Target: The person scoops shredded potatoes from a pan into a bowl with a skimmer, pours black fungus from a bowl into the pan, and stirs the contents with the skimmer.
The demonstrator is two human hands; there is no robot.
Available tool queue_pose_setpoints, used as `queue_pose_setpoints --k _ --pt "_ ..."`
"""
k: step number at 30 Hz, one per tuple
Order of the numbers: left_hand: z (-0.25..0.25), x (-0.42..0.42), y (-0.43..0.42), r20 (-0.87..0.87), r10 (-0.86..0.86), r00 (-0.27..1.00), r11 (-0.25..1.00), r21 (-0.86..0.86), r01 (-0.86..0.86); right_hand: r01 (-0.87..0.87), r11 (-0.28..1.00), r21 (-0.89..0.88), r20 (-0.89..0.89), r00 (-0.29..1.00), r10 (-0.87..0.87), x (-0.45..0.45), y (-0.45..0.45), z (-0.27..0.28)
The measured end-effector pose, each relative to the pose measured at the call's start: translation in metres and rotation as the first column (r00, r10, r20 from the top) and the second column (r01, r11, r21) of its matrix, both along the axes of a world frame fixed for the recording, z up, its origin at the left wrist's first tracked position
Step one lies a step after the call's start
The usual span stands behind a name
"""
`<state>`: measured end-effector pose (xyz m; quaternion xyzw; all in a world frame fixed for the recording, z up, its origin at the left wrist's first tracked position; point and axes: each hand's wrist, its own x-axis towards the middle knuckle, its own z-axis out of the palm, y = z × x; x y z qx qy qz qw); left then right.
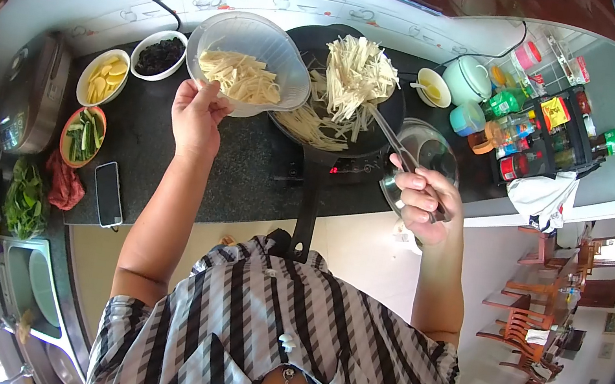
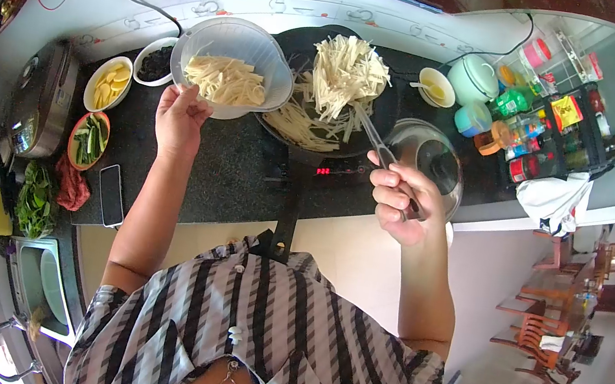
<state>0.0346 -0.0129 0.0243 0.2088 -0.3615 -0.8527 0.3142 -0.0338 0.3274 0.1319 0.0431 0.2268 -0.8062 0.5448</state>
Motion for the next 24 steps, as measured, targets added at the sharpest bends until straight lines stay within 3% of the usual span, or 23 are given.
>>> queue_pose_setpoints --k 11,24 --pt "0.004 -0.008 0.002 0.015 -0.019 1.0 0.999 -0.036 0.019 0.023 0.999 -0.036 -0.029 0.999 -0.024 -0.002 -0.001 0.02" --pt "0.011 -0.04 0.022 0.07 -0.13 0.989 0.99 -0.044 0.133 0.008 0.997 -0.071 -0.221 0.975 -0.023 -0.007 -0.012 0.074"
